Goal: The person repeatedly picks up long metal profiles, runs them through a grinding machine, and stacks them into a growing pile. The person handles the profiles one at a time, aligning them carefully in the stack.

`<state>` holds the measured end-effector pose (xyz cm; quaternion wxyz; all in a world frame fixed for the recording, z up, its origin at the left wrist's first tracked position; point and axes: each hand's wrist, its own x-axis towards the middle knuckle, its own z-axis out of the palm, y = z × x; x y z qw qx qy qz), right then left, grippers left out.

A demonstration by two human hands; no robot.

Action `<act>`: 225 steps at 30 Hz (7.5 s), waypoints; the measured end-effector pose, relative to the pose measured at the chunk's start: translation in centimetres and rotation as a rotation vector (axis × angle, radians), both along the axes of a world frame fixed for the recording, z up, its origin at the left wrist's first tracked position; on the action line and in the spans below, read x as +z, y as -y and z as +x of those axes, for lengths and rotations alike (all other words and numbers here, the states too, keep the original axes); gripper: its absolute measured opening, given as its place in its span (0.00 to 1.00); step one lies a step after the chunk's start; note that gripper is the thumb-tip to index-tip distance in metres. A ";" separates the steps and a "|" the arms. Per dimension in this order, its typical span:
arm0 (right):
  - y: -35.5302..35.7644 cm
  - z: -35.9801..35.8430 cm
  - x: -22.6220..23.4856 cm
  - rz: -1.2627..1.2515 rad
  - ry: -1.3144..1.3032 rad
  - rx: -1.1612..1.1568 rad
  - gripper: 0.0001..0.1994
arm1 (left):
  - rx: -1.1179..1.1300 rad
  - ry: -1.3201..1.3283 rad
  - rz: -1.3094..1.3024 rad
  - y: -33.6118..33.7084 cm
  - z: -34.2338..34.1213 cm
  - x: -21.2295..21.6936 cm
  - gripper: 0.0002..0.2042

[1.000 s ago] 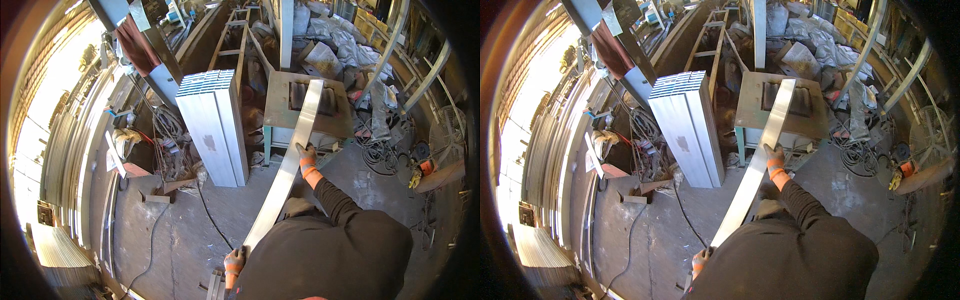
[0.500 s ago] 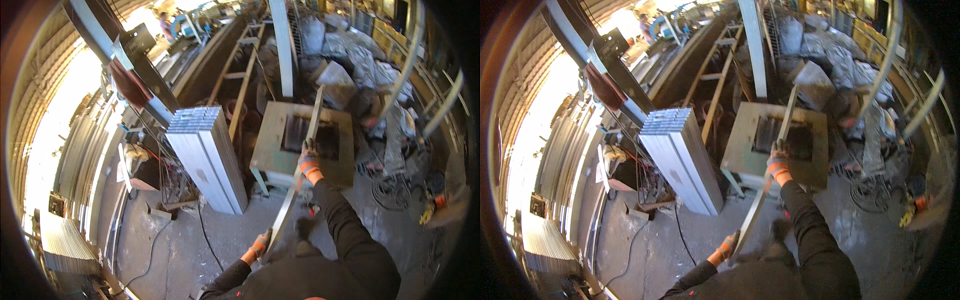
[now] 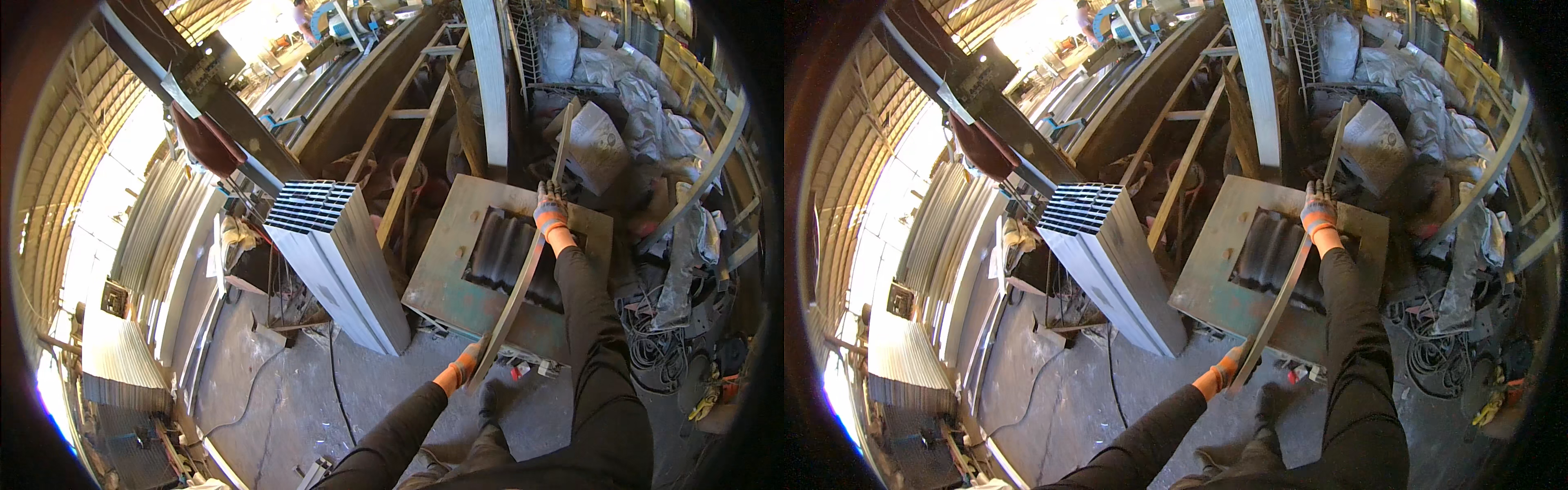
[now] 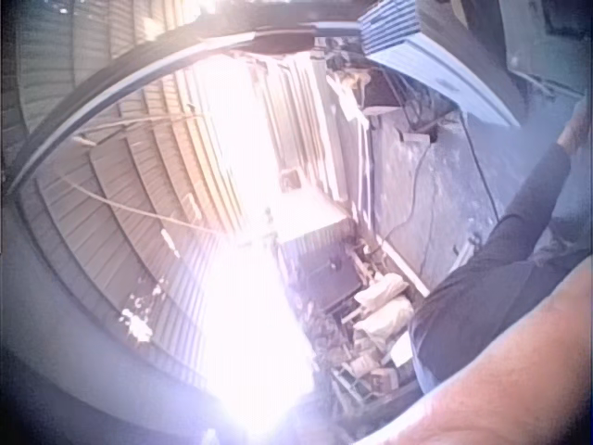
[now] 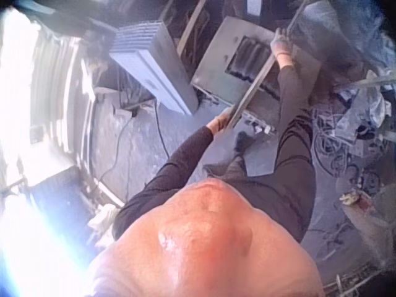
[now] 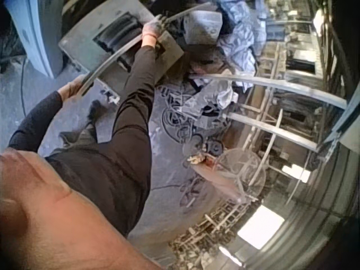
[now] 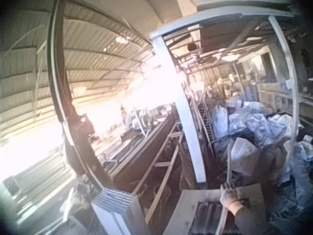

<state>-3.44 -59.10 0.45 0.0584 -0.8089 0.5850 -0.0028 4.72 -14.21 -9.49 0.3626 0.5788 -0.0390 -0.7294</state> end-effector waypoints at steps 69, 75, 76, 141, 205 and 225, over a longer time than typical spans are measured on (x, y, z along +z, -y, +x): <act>-46.4 -3.0 -5.1 -0.233 0.274 0.178 0.37 | -0.469 1.207 -0.026 -41.7 -4.7 8.4 0.35; -63.4 -4.1 -3.8 -0.170 0.311 0.208 0.38 | -0.464 1.110 -0.006 -59.8 -5.2 7.4 0.33; -65.9 -4.3 -3.4 -0.106 0.326 0.222 0.38 | -0.461 1.086 0.007 -62.5 -5.0 7.6 0.32; -31.3 -5.6 -5.3 -0.504 0.308 0.393 0.30 | -0.617 1.439 -0.365 -28.7 -4.6 11.7 0.59; -26.3 -2.4 -5.6 -0.089 0.469 0.059 0.44 | -0.589 1.553 -0.401 -20.7 -6.1 12.6 0.22; -83.0 -9.0 6.9 0.100 0.590 0.553 0.49 | -0.570 1.700 -0.216 -79.6 -6.1 22.7 0.10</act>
